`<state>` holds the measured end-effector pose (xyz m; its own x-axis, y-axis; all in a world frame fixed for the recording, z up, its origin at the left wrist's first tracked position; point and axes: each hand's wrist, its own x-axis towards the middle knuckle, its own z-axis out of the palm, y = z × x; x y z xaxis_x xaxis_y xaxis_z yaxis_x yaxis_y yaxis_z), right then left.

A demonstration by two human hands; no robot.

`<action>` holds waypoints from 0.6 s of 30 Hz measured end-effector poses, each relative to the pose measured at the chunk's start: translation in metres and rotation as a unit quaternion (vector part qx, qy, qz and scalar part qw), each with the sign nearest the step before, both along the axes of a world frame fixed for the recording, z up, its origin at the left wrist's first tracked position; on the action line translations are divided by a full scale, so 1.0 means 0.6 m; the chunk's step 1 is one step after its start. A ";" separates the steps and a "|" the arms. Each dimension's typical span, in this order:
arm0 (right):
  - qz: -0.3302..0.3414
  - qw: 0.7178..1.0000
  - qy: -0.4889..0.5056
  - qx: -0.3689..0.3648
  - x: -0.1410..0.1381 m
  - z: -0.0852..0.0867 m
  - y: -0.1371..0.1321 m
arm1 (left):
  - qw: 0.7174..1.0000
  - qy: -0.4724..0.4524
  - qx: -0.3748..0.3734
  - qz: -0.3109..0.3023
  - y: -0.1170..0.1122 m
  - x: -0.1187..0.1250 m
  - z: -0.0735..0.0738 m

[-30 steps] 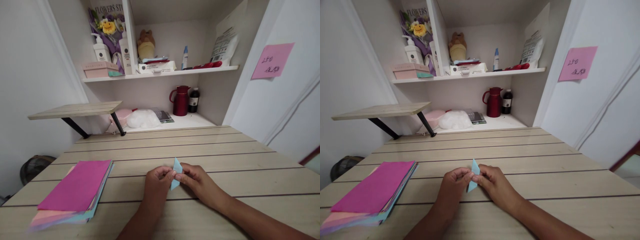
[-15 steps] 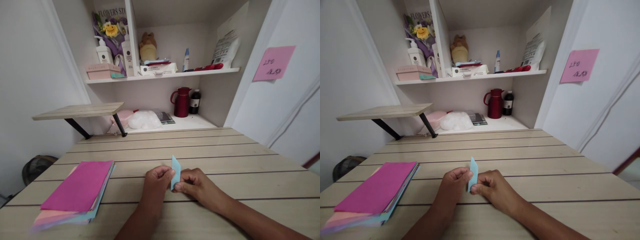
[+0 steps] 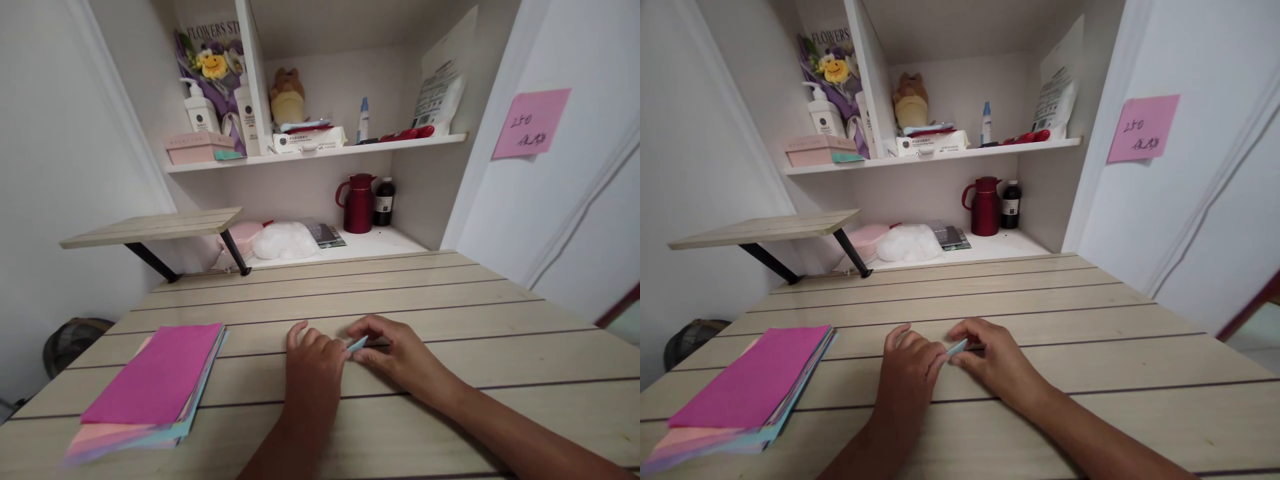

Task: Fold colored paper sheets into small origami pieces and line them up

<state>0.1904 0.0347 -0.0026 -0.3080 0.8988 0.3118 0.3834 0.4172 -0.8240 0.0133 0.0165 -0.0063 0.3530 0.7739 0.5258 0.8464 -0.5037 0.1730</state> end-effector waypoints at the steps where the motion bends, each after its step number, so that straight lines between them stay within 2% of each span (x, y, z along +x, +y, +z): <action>1: -0.003 1.000 -0.018 0.009 -0.002 0.001 -0.002 | 1.000 0.005 -0.001 -0.005 -0.001 0.002 0.000; 3: -0.015 0.999 -0.036 0.019 -0.006 0.003 -0.005 | 1.000 -0.016 -0.012 -0.007 -0.001 0.004 -0.003; 6: -0.028 1.000 -0.006 0.003 -0.005 0.002 -0.002 | 0.992 -0.114 -0.043 0.020 0.004 0.004 -0.009; 11: -0.043 0.997 0.056 -0.027 0.008 -0.005 0.014 | 0.945 -0.293 -0.124 0.076 0.016 -0.007 -0.013; 14: -0.039 0.996 0.073 -0.036 0.014 -0.006 0.019 | 0.918 -0.354 -0.166 0.069 0.019 -0.014 -0.010; 18: -0.007 0.995 0.092 -0.041 0.016 -0.007 0.020 | 0.912 -0.370 -0.175 0.020 0.018 -0.023 -0.003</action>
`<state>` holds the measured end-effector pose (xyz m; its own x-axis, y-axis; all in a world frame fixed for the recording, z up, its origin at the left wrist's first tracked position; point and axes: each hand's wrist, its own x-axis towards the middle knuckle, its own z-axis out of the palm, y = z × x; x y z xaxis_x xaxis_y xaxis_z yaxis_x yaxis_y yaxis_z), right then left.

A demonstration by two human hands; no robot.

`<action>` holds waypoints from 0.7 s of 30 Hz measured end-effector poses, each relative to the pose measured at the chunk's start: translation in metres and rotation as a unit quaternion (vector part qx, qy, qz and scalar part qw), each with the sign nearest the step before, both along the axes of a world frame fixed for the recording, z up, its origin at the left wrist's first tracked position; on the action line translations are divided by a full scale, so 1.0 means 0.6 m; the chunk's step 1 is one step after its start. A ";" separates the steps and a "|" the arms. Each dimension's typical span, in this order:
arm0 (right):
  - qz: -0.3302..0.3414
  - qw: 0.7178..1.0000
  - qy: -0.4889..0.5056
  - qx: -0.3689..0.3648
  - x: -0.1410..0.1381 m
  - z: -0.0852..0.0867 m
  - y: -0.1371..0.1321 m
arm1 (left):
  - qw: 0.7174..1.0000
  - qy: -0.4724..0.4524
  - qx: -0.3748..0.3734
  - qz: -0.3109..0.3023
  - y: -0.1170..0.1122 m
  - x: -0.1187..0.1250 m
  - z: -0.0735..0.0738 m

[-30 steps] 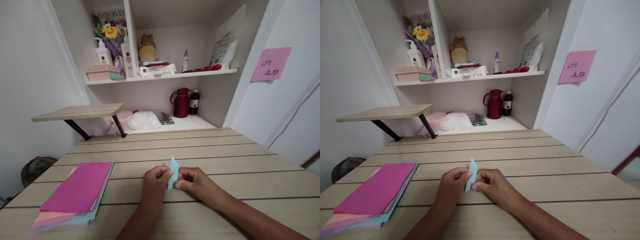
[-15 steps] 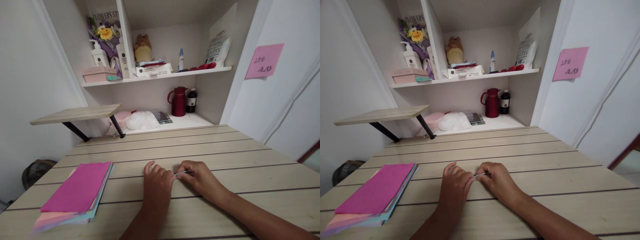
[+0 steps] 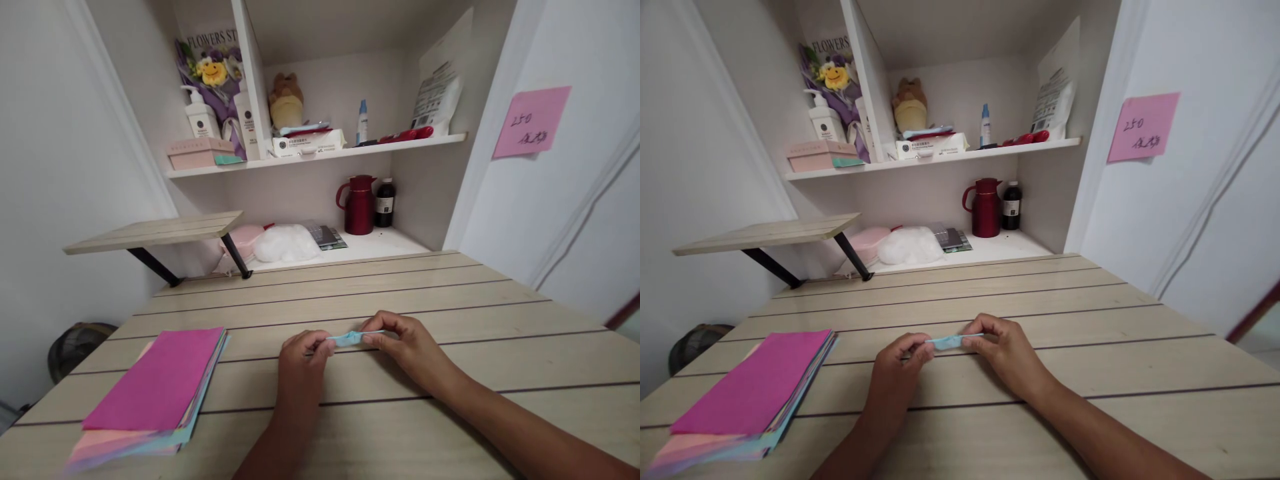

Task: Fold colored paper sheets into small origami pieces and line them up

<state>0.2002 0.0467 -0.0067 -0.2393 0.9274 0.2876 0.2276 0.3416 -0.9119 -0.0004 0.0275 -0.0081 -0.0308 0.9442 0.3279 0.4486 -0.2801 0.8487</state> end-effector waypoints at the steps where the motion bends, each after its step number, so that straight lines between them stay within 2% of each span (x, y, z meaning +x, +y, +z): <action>1: 0.003 1.000 0.001 0.001 0.000 -0.001 0.000 | 1.000 0.001 0.008 -0.016 0.000 -0.002 0.002; 3: -0.001 1.000 -0.014 0.007 0.001 -0.003 0.001 | 0.999 0.020 0.024 -0.034 0.001 -0.003 0.003; 7: -0.017 0.993 -0.107 0.042 0.002 -0.008 0.007 | 0.996 0.083 0.027 -0.014 0.009 0.000 -0.008; 12: -0.019 0.983 -0.170 0.061 0.002 -0.011 0.011 | 0.996 0.083 0.000 -0.014 0.014 0.008 -0.028; 16: -0.026 0.987 -0.154 0.043 0.003 -0.014 0.010 | 0.995 0.083 0.012 -0.055 0.007 0.010 -0.028; 21: -0.005 0.994 -0.102 0.036 0.005 -0.021 0.013 | 0.992 0.082 0.024 -0.090 0.000 0.008 -0.014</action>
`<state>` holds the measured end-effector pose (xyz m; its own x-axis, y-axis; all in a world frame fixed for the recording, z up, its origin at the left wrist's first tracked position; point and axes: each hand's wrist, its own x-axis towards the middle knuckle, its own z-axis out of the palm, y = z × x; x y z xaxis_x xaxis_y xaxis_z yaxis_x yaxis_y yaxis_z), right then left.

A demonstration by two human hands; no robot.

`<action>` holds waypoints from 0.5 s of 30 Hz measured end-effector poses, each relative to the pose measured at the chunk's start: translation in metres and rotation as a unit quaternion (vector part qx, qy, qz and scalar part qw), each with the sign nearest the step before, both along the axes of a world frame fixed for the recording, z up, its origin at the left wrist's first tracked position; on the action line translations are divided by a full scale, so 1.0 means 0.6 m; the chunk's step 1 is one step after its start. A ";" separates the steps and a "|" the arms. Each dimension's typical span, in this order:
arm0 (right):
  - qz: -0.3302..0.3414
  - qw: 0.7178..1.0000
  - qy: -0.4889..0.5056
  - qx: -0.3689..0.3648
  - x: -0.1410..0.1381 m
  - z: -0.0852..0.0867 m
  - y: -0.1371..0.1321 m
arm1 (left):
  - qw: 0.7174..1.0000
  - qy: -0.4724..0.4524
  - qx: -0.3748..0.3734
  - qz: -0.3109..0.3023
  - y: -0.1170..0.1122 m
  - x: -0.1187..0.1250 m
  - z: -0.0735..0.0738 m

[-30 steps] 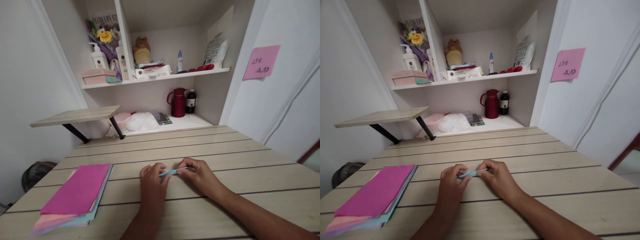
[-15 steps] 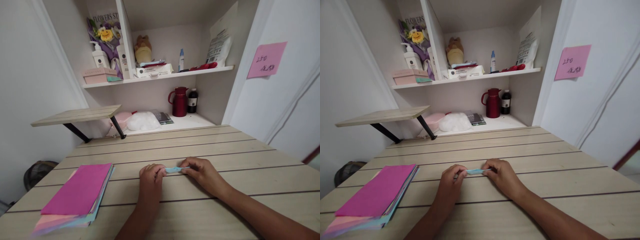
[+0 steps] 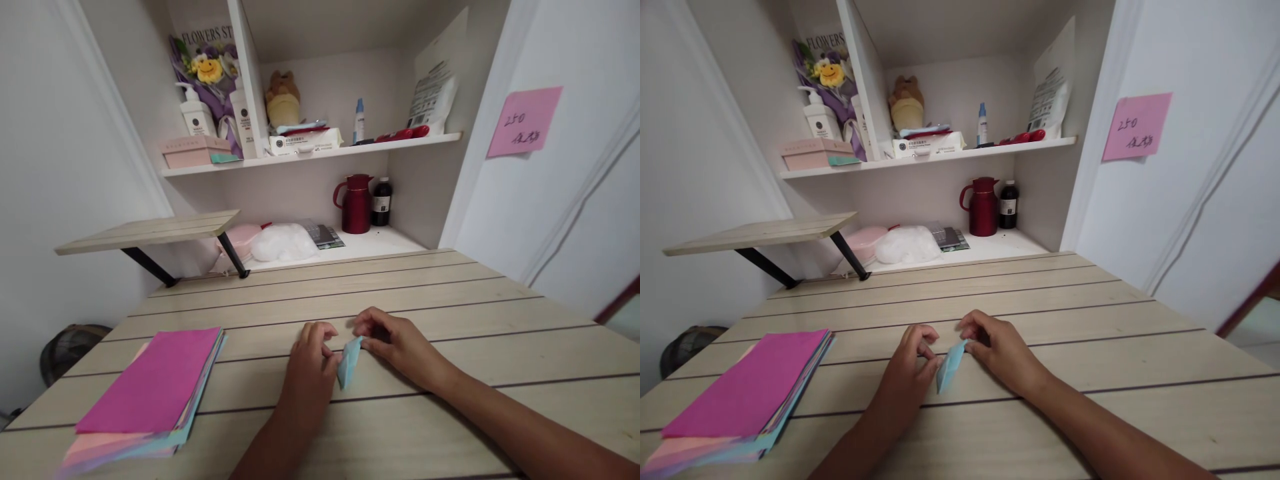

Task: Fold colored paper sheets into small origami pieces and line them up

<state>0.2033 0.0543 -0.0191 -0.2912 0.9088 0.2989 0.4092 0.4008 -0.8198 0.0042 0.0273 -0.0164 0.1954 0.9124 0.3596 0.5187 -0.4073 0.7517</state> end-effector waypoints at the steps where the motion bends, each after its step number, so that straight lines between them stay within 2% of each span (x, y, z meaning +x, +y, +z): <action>1: 0.002 1.000 -0.002 0.003 0.001 -0.001 0.001 | 1.000 0.005 0.001 -0.005 -0.001 -0.001 0.003; 7: -0.013 0.998 -0.051 0.037 0.005 0.002 0.001 | 0.999 0.043 -0.007 -0.029 -0.001 -0.013 0.005; 15: 0.035 0.984 -0.136 0.108 -0.011 0.000 0.001 | 0.996 0.088 -0.022 -0.016 0.000 -0.006 0.000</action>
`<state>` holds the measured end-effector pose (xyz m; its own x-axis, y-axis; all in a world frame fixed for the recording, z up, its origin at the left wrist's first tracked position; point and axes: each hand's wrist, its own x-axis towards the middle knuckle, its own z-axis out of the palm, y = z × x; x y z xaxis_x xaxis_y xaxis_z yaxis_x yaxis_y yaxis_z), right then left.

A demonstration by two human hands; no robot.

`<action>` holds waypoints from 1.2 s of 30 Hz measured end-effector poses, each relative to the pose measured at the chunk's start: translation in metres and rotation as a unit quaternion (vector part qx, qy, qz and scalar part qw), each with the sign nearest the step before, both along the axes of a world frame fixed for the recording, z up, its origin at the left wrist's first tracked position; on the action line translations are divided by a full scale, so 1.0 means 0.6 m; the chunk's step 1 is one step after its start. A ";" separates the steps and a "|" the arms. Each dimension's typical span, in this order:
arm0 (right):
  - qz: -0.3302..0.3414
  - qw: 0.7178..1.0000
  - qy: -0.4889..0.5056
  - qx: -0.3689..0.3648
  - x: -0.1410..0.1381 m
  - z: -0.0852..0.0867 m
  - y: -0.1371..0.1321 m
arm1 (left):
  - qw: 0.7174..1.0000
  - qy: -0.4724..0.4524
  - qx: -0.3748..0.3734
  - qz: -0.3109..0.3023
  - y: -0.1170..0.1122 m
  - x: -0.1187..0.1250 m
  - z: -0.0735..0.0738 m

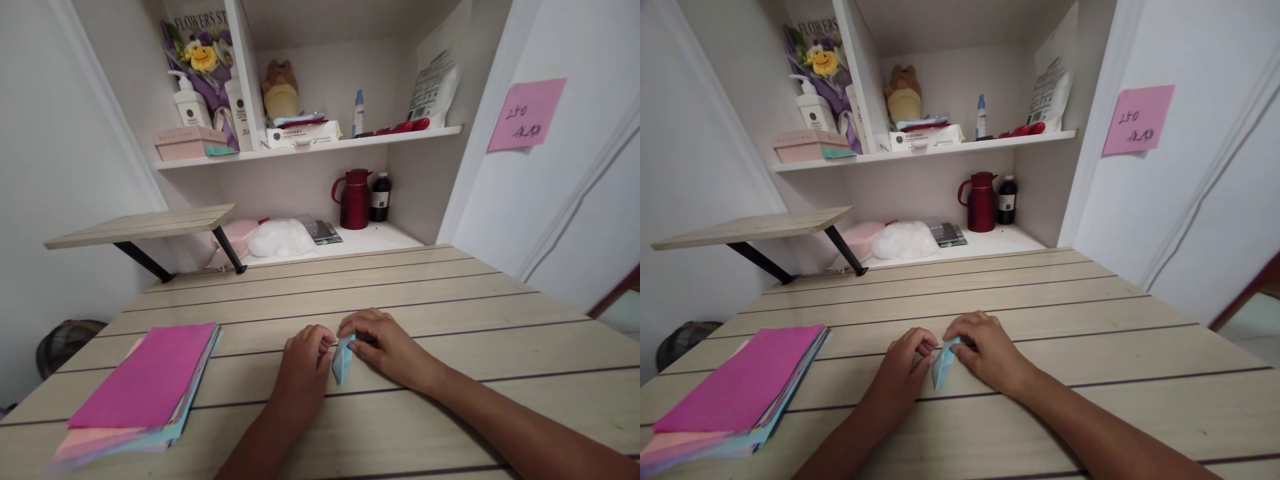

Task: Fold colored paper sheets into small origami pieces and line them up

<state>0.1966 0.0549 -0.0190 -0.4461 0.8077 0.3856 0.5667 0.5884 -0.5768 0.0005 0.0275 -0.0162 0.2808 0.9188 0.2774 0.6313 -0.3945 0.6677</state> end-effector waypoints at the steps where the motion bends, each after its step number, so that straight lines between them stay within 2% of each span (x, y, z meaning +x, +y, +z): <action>1: 0.002 1.000 -0.003 -0.001 -0.003 0.000 0.001 | 1.000 0.000 0.000 0.002 0.000 0.001 0.000; 6: -0.009 1.000 -0.006 0.000 -0.006 0.006 0.003 | 1.000 -0.005 -0.003 0.003 -0.002 -0.001 0.000; 11: -0.013 0.994 -0.101 0.029 0.014 0.027 -0.002 | 0.999 -0.013 0.018 -0.045 -0.007 -0.003 0.001; 15: -0.031 0.980 -0.189 0.062 0.030 0.045 -0.007 | 0.993 0.027 0.040 -0.108 -0.011 0.002 0.005; 19: -0.032 0.969 -0.229 0.083 0.029 0.052 -0.011 | 0.988 0.086 0.065 -0.110 -0.013 0.008 0.008; 28: -0.028 0.972 -0.219 0.084 0.024 0.044 -0.012 | 0.969 0.199 0.100 -0.111 -0.021 0.019 0.020; 36: -0.029 0.979 -0.191 0.063 0.026 0.039 -0.007 | 0.955 0.234 0.133 -0.128 -0.020 0.018 0.009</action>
<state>0.2124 0.0509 0.0042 -0.5313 0.7930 0.2980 0.7619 0.6011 -0.2414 0.0112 0.0154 -0.0107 0.6364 0.7183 0.2810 0.6963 -0.6918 0.1913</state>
